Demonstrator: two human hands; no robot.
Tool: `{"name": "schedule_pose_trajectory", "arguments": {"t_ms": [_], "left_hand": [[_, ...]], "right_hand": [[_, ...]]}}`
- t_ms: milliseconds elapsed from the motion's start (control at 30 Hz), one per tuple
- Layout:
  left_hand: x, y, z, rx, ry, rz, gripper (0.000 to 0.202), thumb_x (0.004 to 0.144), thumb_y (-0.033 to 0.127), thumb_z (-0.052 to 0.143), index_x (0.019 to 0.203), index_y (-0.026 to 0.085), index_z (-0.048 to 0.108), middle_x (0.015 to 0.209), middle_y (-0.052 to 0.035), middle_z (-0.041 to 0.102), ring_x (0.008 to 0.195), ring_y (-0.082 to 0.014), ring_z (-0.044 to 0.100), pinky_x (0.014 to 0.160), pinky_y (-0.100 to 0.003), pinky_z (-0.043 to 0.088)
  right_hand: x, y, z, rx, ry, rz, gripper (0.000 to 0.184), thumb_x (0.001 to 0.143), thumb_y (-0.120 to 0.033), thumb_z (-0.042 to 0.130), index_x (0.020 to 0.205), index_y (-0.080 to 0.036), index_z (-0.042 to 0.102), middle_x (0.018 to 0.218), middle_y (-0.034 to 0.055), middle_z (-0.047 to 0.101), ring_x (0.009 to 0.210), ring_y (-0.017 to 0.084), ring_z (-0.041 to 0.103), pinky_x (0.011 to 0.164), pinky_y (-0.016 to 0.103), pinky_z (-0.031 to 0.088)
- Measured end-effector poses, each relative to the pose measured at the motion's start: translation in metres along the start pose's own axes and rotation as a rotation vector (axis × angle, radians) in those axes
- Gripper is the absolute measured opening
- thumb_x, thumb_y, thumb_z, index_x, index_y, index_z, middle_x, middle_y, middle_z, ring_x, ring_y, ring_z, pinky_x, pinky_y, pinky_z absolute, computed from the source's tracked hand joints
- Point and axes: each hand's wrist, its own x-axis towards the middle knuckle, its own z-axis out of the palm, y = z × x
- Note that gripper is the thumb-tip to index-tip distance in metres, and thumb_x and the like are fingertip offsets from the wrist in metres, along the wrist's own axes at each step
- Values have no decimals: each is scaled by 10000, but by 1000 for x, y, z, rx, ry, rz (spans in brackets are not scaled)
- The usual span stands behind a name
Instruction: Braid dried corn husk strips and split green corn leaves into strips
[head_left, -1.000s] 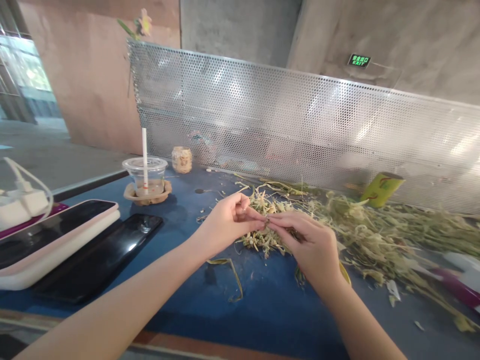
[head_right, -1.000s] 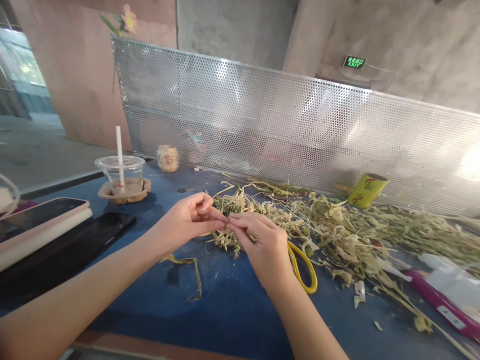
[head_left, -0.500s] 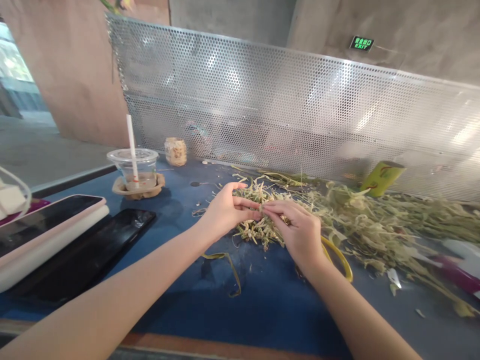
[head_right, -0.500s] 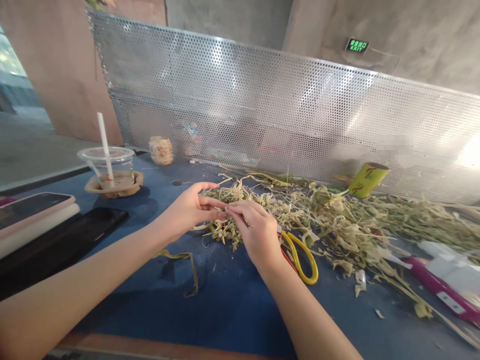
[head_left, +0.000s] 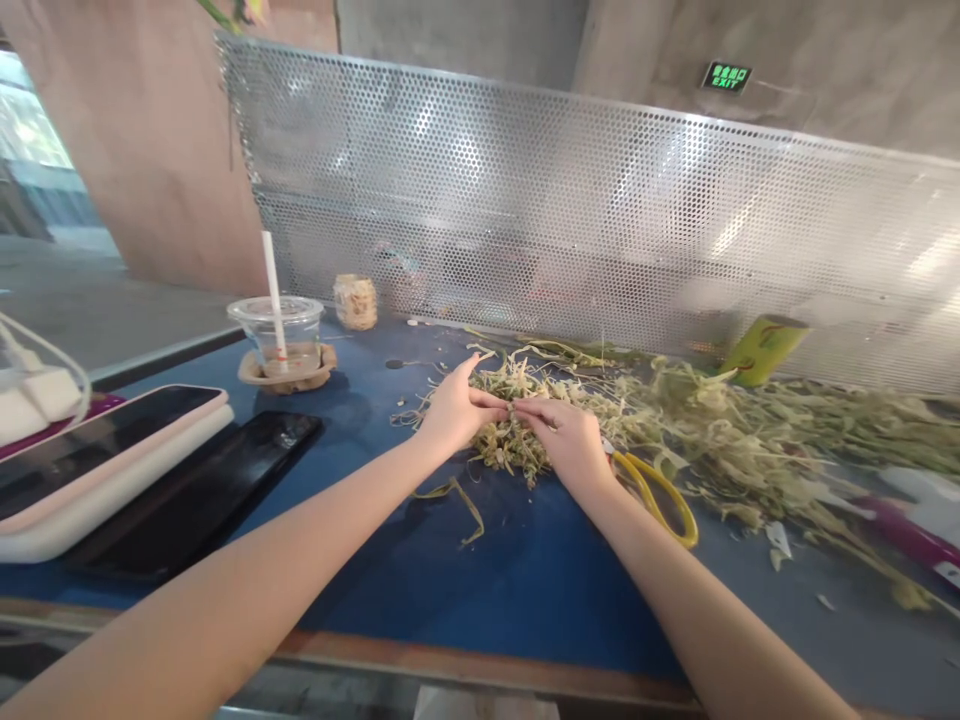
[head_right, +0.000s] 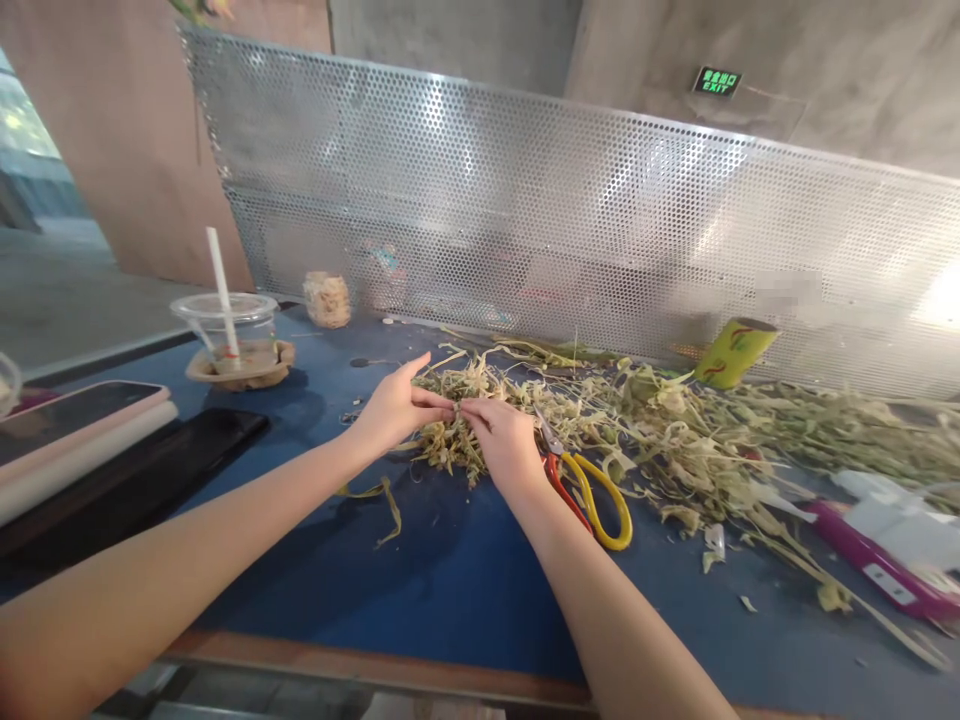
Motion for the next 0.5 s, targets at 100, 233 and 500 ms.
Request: {"name": "schedule_pose_trajectory", "arguments": {"t_ms": [100,233,500], "left_hand": [[-2,1,-1,72,26,55,934,622,92,660,1358,61,87,785,-104,690,764,-197,641,779,-339,464],[-6,4,2,245,47,232,907,680,95,599,1366,101,5,786,-79,693,722,-176,632,742,-329,466],[-12,12,10,632,43,556,840,782,75,422,1307,76,-234,796,-76,682,715,-174,601,696,-322,456]], "right_hand": [[0,-3,-2,34,27,49,190,740,-135,525,808,-209,686,837,31,692,793,169,636,756,284,491],[0,-4,-1,88,75,106,192,740,-146,506,802,-206,677,813,25,685,741,162,629,708,281,486],[4,-9,-4,152,145,254,158,731,-207,525,778,-180,674,722,16,680,640,153,621,643,264,476]]}}
